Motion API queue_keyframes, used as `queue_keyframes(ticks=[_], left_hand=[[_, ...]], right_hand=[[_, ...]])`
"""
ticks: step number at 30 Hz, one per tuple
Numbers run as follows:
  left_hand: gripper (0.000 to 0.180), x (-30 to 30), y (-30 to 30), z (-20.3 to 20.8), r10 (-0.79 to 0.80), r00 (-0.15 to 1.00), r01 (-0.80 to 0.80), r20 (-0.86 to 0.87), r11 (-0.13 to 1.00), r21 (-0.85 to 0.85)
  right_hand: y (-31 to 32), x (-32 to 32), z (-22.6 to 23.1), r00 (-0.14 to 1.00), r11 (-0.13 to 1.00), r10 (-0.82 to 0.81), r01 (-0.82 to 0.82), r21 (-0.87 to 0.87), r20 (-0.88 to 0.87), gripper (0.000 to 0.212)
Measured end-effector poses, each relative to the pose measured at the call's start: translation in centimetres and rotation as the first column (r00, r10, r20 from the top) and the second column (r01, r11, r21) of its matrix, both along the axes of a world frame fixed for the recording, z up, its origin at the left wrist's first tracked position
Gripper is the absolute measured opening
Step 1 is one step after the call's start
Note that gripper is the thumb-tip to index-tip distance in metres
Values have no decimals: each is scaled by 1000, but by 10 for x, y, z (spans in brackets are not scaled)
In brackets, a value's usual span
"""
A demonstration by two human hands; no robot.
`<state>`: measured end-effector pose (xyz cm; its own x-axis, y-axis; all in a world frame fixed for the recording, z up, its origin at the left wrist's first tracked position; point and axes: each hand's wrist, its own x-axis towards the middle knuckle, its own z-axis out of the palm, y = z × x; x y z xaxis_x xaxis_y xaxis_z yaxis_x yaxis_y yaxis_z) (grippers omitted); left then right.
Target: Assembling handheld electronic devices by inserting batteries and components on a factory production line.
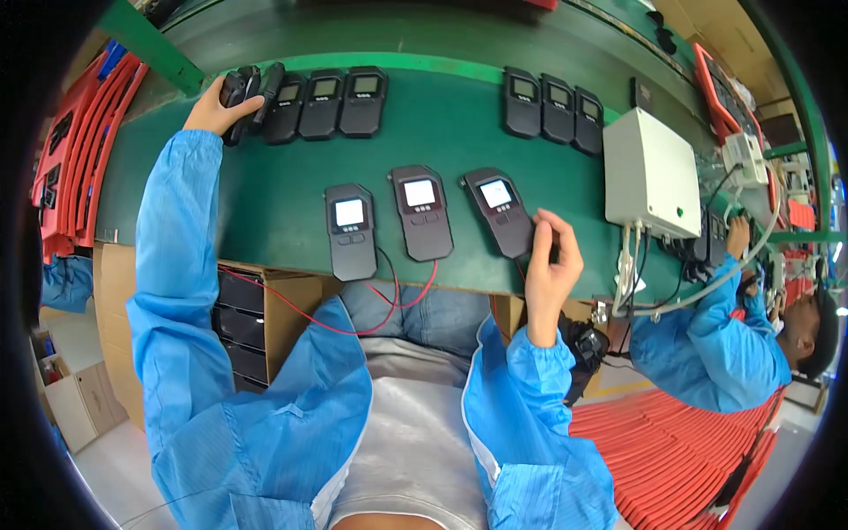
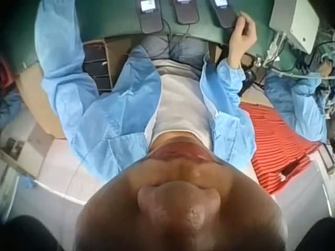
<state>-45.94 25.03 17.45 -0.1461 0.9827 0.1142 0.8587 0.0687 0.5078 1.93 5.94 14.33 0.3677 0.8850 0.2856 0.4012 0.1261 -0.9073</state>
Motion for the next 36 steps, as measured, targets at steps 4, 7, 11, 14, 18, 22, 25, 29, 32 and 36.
queue_keyframes(ticks=[4,7,11,14,18,22,25,29,32,36], left_hand=[[95,-18,-7,8,148,989,-147,22,988,-37],[97,-38,-4,1,196,980,-192,17,970,-151],[98,-34,-6,-5,195,981,-193,-4,967,-164],[95,-33,-5,-15,249,954,-259,165,965,39],[89,-65,-1,-33,295,955,-285,-19,937,202],[76,-22,-27,-37,237,908,-142,-344,950,279],[66,16,-47,-23,-84,890,214,-449,945,247],[63,25,-56,-23,-147,784,214,-604,976,41],[63,3,-65,-25,-140,777,172,-614,985,-7],[69,-16,-72,-27,-107,759,176,-643,983,44]], right_hand=[[-1,1,2,1000,1000,7,-7,-27,-14,18],[2,-2,4,1000,1000,6,-6,-29,-15,18],[4,-3,3,999,999,-20,19,-33,-32,17],[4,-3,3,999,999,-29,27,-32,-40,17],[4,-4,5,999,997,-27,25,-73,-21,19],[4,-3,5,1000,997,-18,18,-69,-5,19],[4,-1,4,1000,999,-6,6,-52,-7,19],[1,-1,2,1000,998,-6,6,-68,-1,18],[2,-4,4,1000,998,15,-15,-57,12,18],[1,-4,4,999,998,26,-24,-55,39,18]])
